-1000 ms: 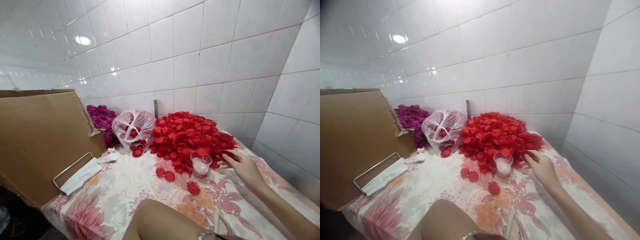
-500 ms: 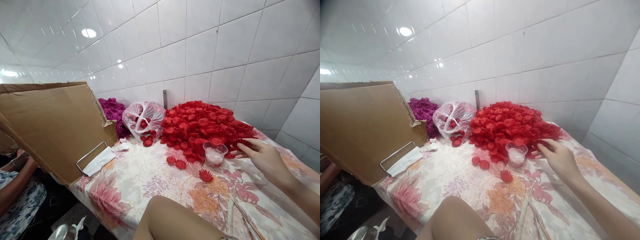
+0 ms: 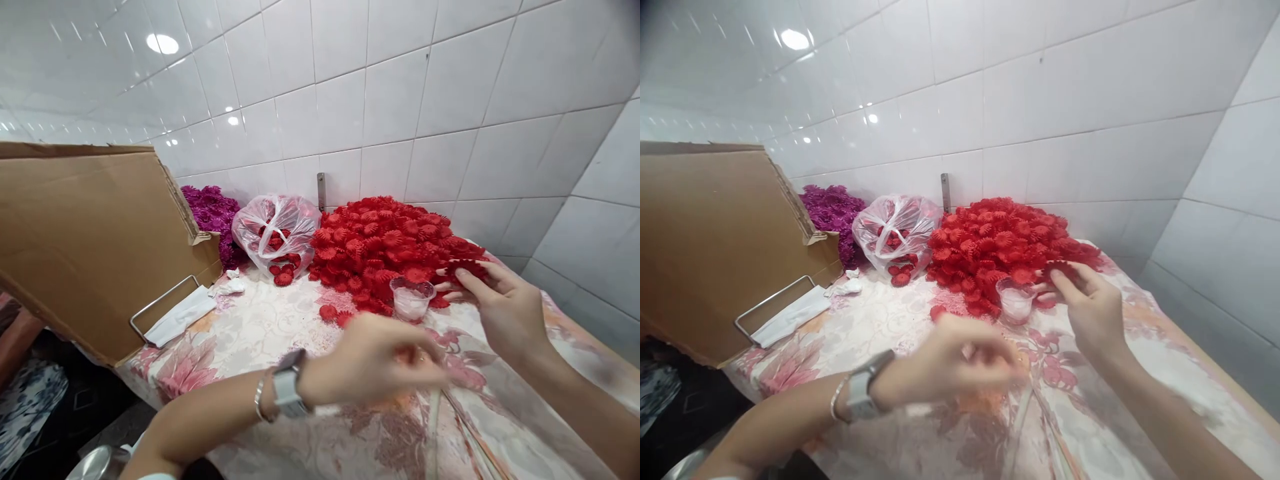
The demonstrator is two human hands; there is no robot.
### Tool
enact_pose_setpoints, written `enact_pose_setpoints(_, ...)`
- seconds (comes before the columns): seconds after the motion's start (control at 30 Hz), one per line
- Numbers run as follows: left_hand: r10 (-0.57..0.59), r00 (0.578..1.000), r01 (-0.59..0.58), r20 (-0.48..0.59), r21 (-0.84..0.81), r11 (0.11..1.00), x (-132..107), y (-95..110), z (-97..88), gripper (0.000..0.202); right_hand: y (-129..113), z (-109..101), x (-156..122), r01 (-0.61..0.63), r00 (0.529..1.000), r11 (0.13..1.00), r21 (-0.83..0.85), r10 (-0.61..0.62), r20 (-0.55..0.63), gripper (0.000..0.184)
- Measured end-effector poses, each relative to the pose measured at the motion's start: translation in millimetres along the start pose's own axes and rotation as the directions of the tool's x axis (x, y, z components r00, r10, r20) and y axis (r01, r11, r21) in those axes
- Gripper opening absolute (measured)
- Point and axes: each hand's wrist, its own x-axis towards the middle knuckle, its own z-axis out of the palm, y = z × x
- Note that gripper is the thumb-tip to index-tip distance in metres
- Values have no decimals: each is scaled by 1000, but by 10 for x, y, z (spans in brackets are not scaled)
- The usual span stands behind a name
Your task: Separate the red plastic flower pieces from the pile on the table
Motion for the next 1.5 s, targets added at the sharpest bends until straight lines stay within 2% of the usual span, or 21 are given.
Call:
enact_pose_setpoints(0.07, -39, 979, 57, -202, 86, 995, 96, -254, -177, 25, -51, 82, -150, -69, 989, 998, 12, 67, 128, 28)
enact_pose_setpoints(0.1, -66, 957, 106, -282, 128, 986, 136, -396, -251, 23, -58, 133, -235, -132, 962, 991, -13, 131, 239, 28)
enact_pose_setpoints(0.13, -75, 949, 123, -305, 141, 982, 164, -532, -301, 21, -50, 187, -321, -204, 914, 978, -45, 206, 350, 28)
enact_pose_setpoints(0.17, -77, 952, 117, -296, 121, 986, 179, -649, -322, 21, -27, 241, -401, -242, 865, 969, -56, 242, 440, 28)
enact_pose_setpoints(0.23, -99, 961, 105, -257, 7, 994, 164, -803, -281, 21, 51, 332, -527, -301, 797, 949, -90, 303, 523, 30)
enact_pose_setpoints(0.33, -104, 978, 83, -182, -119, 989, 74, -848, -122, 20, 177, 398, -613, -355, 756, 926, -130, 366, 543, 30)
enact_pose_setpoints(0.43, -102, 990, 75, -103, -238, 968, -6, -804, -13, 18, 235, 414, -628, -359, 746, 919, -162, 387, 543, 28)
enact_pose_setpoints(0.5, -95, 991, 66, -91, -283, 957, -28, -783, 9, 16, 244, 426, -636, -339, 745, 922, -185, 384, 546, 25)
enact_pose_setpoints(0.63, -95, 990, 58, -108, -302, 952, -31, -787, 17, 12, 251, 462, -672, -265, 759, 929, -258, 366, 538, 21)
enact_pose_setpoints(0.87, -103, 991, 73, -83, -306, 949, -48, -807, 54, 10, 214, 461, -706, -238, 770, 918, -317, 377, 514, 25)
enact_pose_setpoints(0.97, -76, 994, 52, -73, -287, 957, -38, -810, 45, 7, 200, 426, -685, -234, 730, 911, -339, 395, 558, 23)
enact_pose_setpoints(1.07, -47, 992, 21, -116, -212, 977, -13, -823, 22, 6, 186, 394, -665, -229, 657, 915, -332, 397, 640, 22)
enact_pose_setpoints(1.13, -22, 989, 4, -147, -123, 992, -8, -818, 16, 6, 174, 384, -666, -216, 610, 918, -334, 394, 687, 19)
enact_pose_setpoints(1.2, 42, 986, -37, -163, 33, 999, -24, -797, 29, 7, 159, 382, -681, -188, 583, 916, -353, 394, 711, 16)
enact_pose_setpoints(1.27, 156, 975, -116, -157, 238, 964, -55, -774, 60, 8, 141, 383, -706, -150, 592, 912, -381, 391, 705, 18)
enact_pose_setpoints(1.37, 271, 952, -190, -142, 419, 888, -93, -760, 106, 7, 115, 382, -737, -22, 650, 913, -408, 323, 688, 22)
enact_pose_setpoints(1.43, 262, 951, -181, -162, 392, 902, -97, -760, 110, 8, 105, 376, -743, 99, 683, 907, -408, 236, 691, 22)
enact_pose_setpoints(1.5, 197, 964, -140, -178, 287, 948, -86, -751, 93, 9, 108, 366, -737, 200, 697, 893, -404, 160, 699, 25)
